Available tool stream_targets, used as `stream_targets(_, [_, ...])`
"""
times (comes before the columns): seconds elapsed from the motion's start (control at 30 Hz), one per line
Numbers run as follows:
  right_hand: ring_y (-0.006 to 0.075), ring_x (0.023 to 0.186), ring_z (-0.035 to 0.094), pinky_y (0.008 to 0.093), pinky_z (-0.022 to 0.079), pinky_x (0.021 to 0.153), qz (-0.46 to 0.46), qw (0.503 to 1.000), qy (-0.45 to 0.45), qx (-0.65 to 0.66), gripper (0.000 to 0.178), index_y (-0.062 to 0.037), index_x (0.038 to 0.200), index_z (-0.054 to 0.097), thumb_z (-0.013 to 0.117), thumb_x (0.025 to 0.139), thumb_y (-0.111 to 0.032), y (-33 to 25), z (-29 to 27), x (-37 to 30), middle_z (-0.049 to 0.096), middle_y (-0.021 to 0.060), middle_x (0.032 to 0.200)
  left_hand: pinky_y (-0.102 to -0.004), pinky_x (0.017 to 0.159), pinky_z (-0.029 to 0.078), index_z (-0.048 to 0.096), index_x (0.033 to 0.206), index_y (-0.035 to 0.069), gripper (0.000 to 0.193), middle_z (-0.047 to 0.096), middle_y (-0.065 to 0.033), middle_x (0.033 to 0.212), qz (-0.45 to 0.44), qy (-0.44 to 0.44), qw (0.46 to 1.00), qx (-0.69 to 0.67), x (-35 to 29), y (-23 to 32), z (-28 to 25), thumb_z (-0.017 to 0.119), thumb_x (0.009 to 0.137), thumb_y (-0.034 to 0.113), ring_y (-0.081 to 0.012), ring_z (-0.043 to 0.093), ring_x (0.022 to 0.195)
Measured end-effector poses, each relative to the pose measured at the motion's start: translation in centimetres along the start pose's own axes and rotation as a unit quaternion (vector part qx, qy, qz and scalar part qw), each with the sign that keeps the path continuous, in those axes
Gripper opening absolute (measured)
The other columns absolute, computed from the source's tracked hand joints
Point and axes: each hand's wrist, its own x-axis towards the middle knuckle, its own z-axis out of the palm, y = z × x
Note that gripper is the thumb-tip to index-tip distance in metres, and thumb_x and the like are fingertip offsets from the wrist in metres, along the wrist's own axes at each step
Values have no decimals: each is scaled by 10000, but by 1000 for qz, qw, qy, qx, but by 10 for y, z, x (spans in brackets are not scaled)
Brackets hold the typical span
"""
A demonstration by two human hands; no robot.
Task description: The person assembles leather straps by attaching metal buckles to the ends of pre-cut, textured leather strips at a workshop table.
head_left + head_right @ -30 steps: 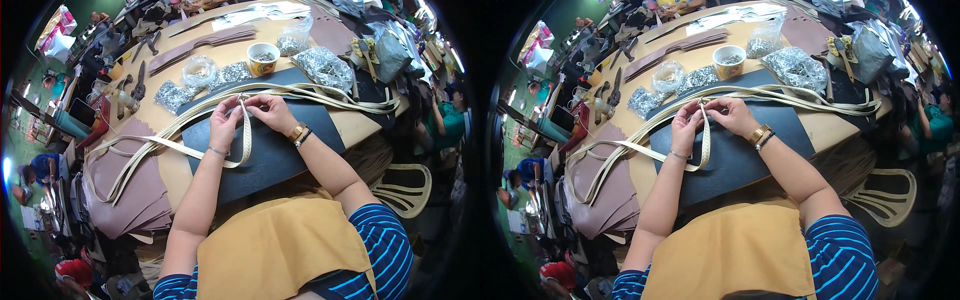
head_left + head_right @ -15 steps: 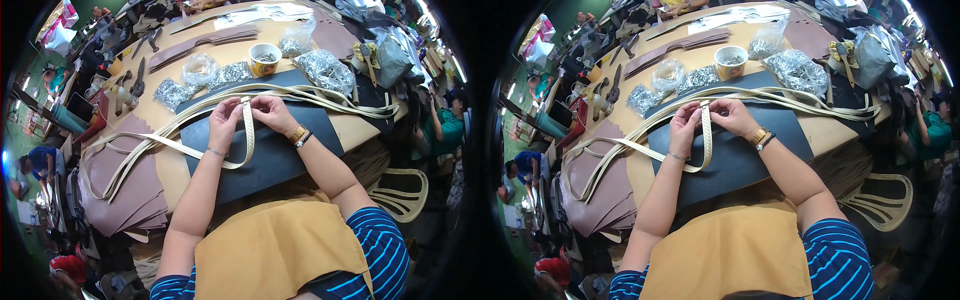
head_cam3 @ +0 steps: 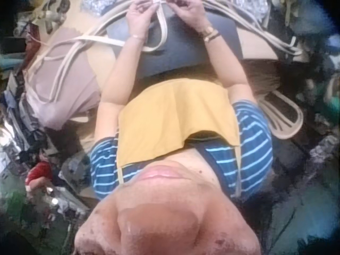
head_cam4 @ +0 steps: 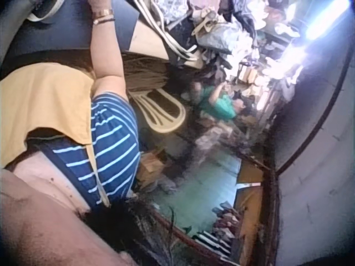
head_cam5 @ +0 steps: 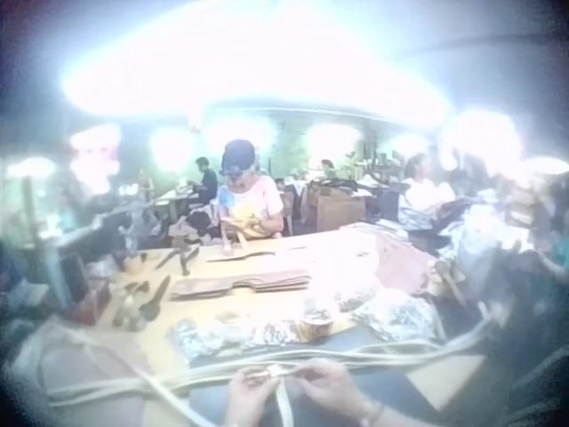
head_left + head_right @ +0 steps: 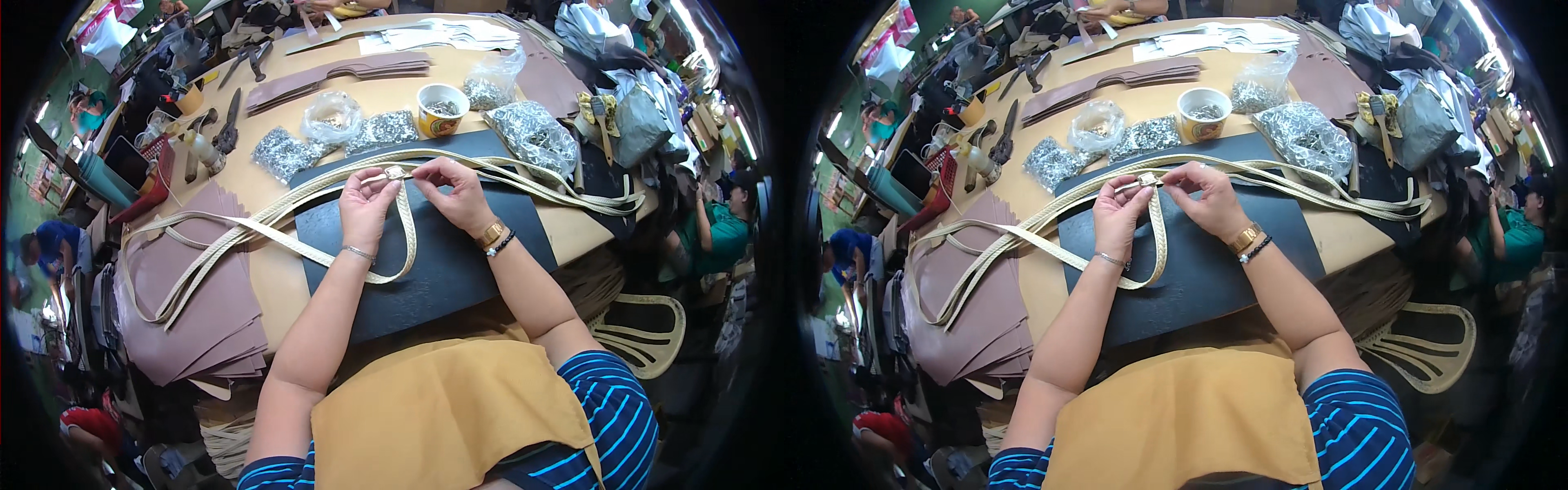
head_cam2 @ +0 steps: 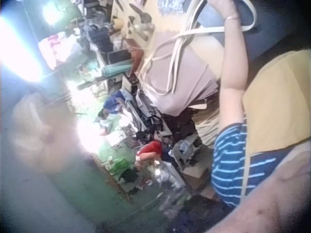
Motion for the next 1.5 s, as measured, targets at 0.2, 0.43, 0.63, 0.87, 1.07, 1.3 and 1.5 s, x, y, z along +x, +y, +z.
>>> stream_targets(0.2, [142,739,671,267,545,675,5,998,-13,-64,128,-7,957,707,722,843,-62,-2,11,0,697,89,865,-229,739,569,534,1175,5,373,716,-139,996,-14,-5,1000,-18,-2,2,1,711,849,-32,-146,698,862])
stream_targets(0.43, [171,769,695,267,557,689,-61,992,9,-113,117,1,924,709,741,825,-52,-6,10,1,705,105,866,-217,689,557,507,1202,9,404,718,-119,945,1,14,1000,9,-6,4,4,717,857,-6,-123,687,808])
stream_targets(0.63, [198,742,694,278,559,681,-66,990,-3,-122,112,-5,900,711,752,820,-71,-12,16,0,702,114,836,-212,672,546,492,1181,13,393,713,-104,919,4,22,1000,-3,-4,5,2,716,859,-1,-108,674,778])
stream_targets(0.87, [158,775,700,262,554,695,18,998,2,-65,178,7,961,733,766,827,-105,-4,13,-2,720,113,867,-218,728,549,494,1197,3,390,711,-117,938,13,3,1000,13,-7,6,4,703,868,-8,-122,681,822])
stream_targets(1.07, [97,818,677,233,542,731,136,991,-11,5,207,15,980,735,779,822,-111,1,10,-3,729,73,889,-238,794,551,501,1193,3,373,710,-119,968,40,-20,998,46,-4,1,2,691,873,-15,-138,688,884])
stream_targets(1.3, [83,800,661,231,536,719,169,985,-34,27,204,6,973,735,785,819,-119,2,3,-4,722,44,878,-238,776,533,540,1184,37,334,707,-78,946,92,-37,979,180,-14,9,7,670,880,-15,-112,670,856])
stream_targets(1.5, [79,737,654,231,536,682,157,986,-39,-26,143,-6,865,704,772,802,-115,1,8,-6,710,41,809,-222,771,526,550,1195,39,344,677,-60,943,56,-48,985,154,-13,7,5,660,876,-30,-90,649,859])
